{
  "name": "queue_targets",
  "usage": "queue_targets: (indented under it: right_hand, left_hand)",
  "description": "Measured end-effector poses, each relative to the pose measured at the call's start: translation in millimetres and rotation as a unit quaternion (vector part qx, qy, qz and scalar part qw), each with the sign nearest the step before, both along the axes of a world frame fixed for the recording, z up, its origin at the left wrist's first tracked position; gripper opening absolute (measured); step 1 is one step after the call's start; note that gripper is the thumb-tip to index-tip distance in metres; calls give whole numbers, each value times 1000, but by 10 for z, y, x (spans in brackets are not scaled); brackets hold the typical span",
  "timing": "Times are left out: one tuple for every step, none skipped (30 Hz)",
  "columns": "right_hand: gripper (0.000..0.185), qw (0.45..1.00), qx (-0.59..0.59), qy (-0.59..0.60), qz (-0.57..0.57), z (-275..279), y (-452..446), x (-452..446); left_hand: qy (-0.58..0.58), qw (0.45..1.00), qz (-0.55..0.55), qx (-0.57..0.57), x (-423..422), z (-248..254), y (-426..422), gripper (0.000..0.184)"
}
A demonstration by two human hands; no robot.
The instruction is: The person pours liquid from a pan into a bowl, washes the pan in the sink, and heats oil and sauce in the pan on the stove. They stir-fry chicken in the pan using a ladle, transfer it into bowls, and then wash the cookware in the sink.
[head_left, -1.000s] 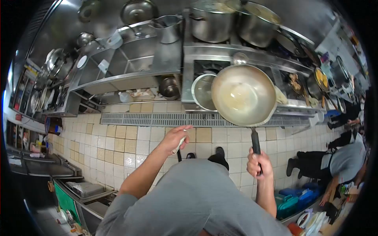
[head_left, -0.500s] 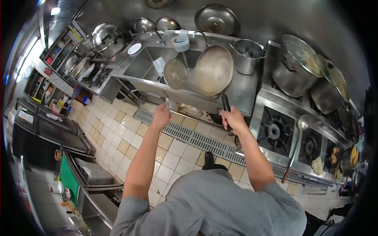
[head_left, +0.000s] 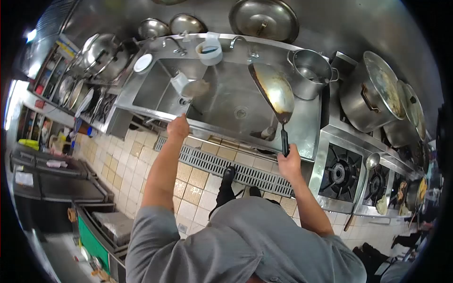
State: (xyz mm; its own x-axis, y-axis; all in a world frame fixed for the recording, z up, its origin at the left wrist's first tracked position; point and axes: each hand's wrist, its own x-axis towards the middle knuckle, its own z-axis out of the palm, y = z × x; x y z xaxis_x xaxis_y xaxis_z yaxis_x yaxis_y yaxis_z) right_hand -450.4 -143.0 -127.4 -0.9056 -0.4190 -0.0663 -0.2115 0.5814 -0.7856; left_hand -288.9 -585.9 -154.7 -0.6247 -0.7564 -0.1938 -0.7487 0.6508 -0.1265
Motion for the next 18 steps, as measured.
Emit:
queue_targets:
  right_hand:
    - [21,1000,-21,-18,-4,-71,44,23]
    - [21,1000,-13,-21,-17,-114,121,102]
    - [21,999,-32,-22,-9,-112,177,205]
    - [21,998,-59,-6,-4,-69,149,190]
    - [24,996,-75,-36,-8,-27,117,224]
    - [28,994,-90,-67,-14,6,145,294]
    - [29,989,-36,-140,-35,-45,183,310]
    - [29,989,-35,-132,-62,-106,176,314]
    - [28,978,-62,-189,-59,-166,177,366]
    - [25,958,-102,-263,-59,-117,145,410]
    - [24,930,-136,-334,-66,-67,114,458]
    - [23,927,-187,-323,-47,-287,97,497]
    - [23,917,-190,-347,-52,-210,28,518]
    - [24,906,-192,-372,-56,-140,-49,529]
    - [20,898,-223,-376,-47,-260,-77,539]
    - [16,889,-250,-383,-37,-376,-93,510]
    - [19,882,-258,-393,-32,-304,-166,461]
    - [22,872,-268,-407,-40,-434,-165,412]
  left_hand:
    - [66,998,11,-1,-65,102,5,53]
    - [138,990,19,8,-96,225,2,52]
    - [237,969,45,44,-90,49,-85,53]
    - [345,933,65,80,-195,-75,-189,53]
    - [428,898,38,93,-297,85,25,54]
    - [505,855,13,114,-428,365,351,54]
    - [509,850,-12,133,-675,551,484,54]
    - [500,848,-101,142,-871,710,590,54]
    - [486,842,-181,147,-956,843,708,54]
    - [486,839,-187,158,-1108,1039,797,54]
    - [414,859,-259,154,-1410,1302,819,55]
    - [336,870,-330,143,-1745,1493,807,55]
    - [298,867,-379,127,-2072,1561,771,56]
    - [258,861,-425,110,-2417,1587,748,57]
    - [230,857,-449,105,-2798,1559,784,55]
    - [202,854,-468,102,-3166,1506,847,54]
    - [255,826,-472,173,-3485,1469,908,53]
    - [308,793,-468,242,-3755,1438,917,53]
